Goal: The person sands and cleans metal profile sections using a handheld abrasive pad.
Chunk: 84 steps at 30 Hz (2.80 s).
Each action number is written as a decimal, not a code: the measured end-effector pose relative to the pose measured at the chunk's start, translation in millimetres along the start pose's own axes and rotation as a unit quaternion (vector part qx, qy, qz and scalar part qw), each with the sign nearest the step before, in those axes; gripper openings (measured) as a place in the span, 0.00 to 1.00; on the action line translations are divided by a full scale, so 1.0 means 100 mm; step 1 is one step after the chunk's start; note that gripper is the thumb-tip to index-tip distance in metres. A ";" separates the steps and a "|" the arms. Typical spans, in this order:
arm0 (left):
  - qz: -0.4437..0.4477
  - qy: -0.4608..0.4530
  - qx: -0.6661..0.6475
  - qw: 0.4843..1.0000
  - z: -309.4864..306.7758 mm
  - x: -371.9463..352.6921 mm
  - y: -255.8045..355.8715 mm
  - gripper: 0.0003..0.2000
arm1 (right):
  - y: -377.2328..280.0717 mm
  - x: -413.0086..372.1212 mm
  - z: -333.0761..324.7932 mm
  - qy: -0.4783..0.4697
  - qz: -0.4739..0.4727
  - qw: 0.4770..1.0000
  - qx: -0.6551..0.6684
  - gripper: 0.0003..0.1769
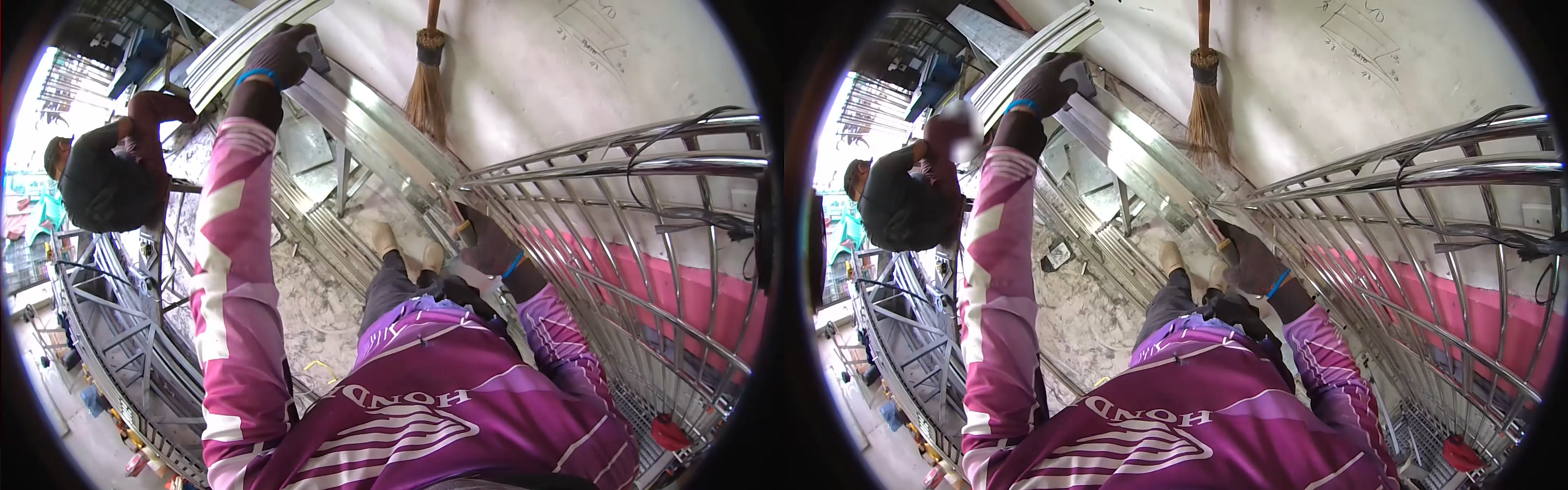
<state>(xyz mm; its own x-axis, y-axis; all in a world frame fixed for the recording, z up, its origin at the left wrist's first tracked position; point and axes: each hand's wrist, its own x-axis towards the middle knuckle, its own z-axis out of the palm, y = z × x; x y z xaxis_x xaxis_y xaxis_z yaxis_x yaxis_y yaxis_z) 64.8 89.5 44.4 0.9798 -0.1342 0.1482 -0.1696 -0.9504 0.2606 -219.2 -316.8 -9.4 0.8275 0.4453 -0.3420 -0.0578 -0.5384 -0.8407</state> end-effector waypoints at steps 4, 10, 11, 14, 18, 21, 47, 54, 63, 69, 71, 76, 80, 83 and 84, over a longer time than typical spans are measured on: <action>0.020 -0.130 0.103 0.986 0.00 0.22 0.11 0.28 | -0.03 0.00 -0.01 -0.004 -0.004 1.000 -0.004 0.47; 0.054 -0.161 0.178 0.969 -0.08 0.32 0.31 0.30 | 0.14 0.00 0.07 0.026 -0.015 1.000 -0.001 0.44; 0.061 -0.176 0.187 0.965 -0.07 0.37 0.27 0.28 | 0.07 0.00 0.03 0.044 -0.042 0.997 -0.046 0.42; 0.129 -0.077 0.178 0.973 -0.04 0.41 0.15 0.21 | 0.13 0.00 0.09 0.090 -0.050 0.990 -0.092 0.37; 0.214 0.022 0.226 0.950 -0.29 0.50 0.01 0.12 | 0.16 0.00 0.11 0.077 -0.034 0.995 -0.059 0.34; 0.246 0.067 0.058 0.965 -0.52 0.75 -0.49 0.09 | 0.19 0.03 0.12 0.057 -0.009 0.997 -0.048 0.34; -0.035 0.147 -0.339 0.929 0.70 -1.37 0.95 0.16 | 0.23 -0.04 0.04 0.015 0.019 0.999 -0.032 0.36; -0.061 0.116 -0.380 0.916 0.67 -1.38 0.99 0.14 | 0.35 -0.22 -0.03 -0.008 0.065 0.998 0.010 0.36; -0.038 0.179 -0.321 0.929 0.78 -1.33 0.92 0.14 | 0.44 -0.16 0.08 0.020 0.026 0.999 0.003 0.39; -0.057 0.170 -0.367 0.913 0.81 -1.35 0.95 0.16 | 0.20 -0.09 0.01 0.023 0.006 0.999 -0.047 0.38; -0.054 0.177 -0.384 0.904 0.79 -1.37 0.96 0.16 | -0.03 -0.05 -0.05 -0.006 0.054 0.997 -0.057 0.36; -0.089 0.133 -0.322 0.933 0.70 -1.36 0.93 0.15 | 0.19 -0.01 0.00 0.029 0.008 0.998 -0.053 0.31; -0.111 0.131 -0.599 0.782 0.57 -1.41 0.81 0.13 | 0.14 -0.01 0.01 0.020 0.053 0.997 -0.044 0.30; -0.140 0.139 -0.762 0.617 0.48 -1.84 0.82 0.11 | 0.14 -0.01 0.01 0.026 0.024 0.998 -0.057 0.27; -0.182 0.135 -0.774 0.591 0.49 -2.03 0.83 0.12 | 0.16 -0.02 0.02 0.033 0.011 0.998 -0.047 0.26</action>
<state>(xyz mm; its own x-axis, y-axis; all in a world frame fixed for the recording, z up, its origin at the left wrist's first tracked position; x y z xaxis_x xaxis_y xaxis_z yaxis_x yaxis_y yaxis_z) -142.6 23.5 -11.1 0.9641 0.2482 -0.0947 -0.0507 0.5217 0.8516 -222.4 -325.1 -23.1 0.8620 0.3861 -0.3283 -0.0258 -0.6136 -0.7892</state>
